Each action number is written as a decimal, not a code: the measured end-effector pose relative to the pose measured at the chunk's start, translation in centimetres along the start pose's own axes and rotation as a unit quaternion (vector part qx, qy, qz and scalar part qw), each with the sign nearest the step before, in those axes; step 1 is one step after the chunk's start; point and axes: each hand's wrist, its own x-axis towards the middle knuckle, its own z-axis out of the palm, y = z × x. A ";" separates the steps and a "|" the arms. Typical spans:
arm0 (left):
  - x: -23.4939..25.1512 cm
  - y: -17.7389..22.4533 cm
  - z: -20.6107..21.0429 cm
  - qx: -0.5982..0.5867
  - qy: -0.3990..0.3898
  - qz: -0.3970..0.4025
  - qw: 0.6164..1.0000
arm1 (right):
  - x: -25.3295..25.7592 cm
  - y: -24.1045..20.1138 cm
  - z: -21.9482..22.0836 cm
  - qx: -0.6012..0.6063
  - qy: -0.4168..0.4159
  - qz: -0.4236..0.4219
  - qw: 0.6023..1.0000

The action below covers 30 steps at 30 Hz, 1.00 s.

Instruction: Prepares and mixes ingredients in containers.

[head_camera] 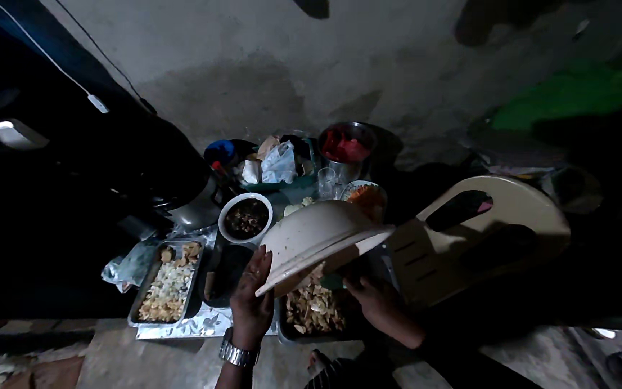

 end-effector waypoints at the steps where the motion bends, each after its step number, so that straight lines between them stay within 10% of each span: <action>1: 0.0 0.1 -0.2 0.000 -0.001 0.002 1.000 | 0.2 -0.2 -0.6 0.008 0.010 0.010 1.000; 30: -0.6 0.2 0.9 -0.040 0.019 -0.010 0.999 | 2.4 -1.8 -1.7 0.080 0.040 -0.018 0.996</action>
